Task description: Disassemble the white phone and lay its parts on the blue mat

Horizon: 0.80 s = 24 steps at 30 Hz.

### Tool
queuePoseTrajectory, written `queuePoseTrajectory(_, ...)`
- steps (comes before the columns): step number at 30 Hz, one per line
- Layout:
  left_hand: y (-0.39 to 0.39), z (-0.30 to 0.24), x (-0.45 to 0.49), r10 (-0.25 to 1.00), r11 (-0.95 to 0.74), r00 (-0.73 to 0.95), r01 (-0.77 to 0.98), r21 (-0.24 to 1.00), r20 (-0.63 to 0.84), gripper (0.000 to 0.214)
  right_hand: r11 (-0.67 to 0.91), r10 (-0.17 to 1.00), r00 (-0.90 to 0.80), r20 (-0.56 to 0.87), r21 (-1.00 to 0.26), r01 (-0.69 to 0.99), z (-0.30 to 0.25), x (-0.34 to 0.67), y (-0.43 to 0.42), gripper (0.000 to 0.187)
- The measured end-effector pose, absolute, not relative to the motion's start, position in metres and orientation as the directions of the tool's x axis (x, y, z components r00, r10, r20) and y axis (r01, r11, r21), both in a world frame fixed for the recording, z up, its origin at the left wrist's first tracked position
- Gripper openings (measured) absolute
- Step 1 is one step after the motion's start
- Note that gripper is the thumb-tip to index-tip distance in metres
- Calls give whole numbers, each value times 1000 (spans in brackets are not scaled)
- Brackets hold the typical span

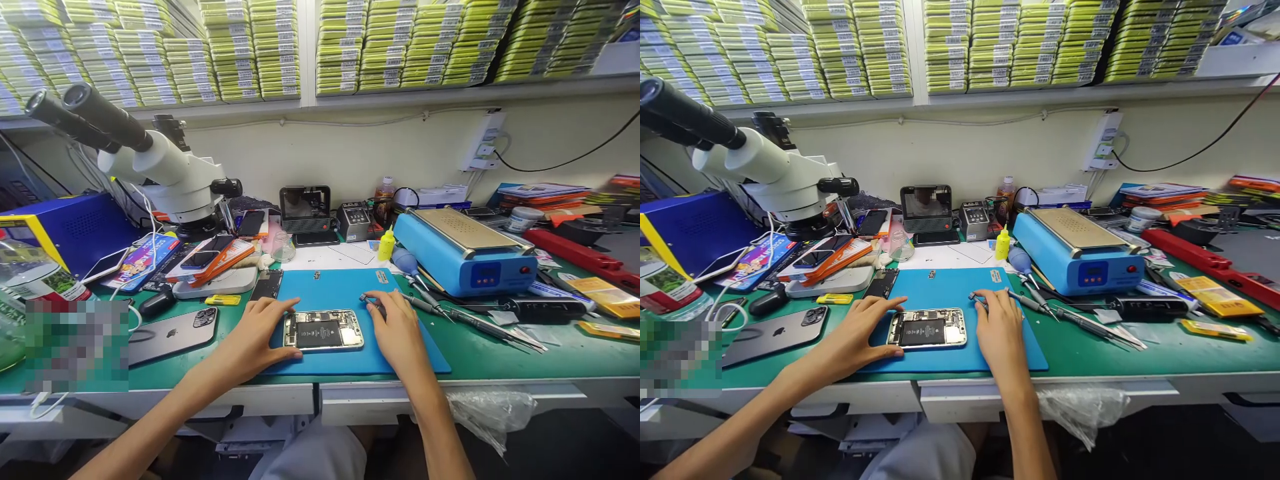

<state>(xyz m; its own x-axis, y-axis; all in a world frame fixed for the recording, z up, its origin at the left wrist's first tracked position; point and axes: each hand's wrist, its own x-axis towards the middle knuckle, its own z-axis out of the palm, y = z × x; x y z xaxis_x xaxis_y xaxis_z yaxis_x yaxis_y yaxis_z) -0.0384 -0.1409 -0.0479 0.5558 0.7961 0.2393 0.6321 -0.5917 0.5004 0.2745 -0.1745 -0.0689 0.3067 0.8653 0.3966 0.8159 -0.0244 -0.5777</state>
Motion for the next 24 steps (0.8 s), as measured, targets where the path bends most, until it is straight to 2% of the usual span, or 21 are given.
queuePoseTrajectory(6, -142, -52, -39, 799, -588, 536, 605, 537, 272, 82, -38, 857, 313, 409, -557, 830, -73, 278, -173, 34)
queuePoseTrajectory(13, -148, -54, -39, 772, -630, 537, 576, 522, 339, 74, -25, 842, 307, 443, -537, 843, -76, 278, -172, 33)
queuePoseTrajectory(19, -149, -56, -39, 775, -630, 528, 597, 496, 348, 67, -14, 812, 305, 498, -504, 863, -79, 277, -174, 20)
queuePoseTrajectory(24, -150, -61, -37, 778, -628, 506, 636, 447, 373, 57, 34, 746, 306, 591, -493, 869, -70, 270, -177, 29)
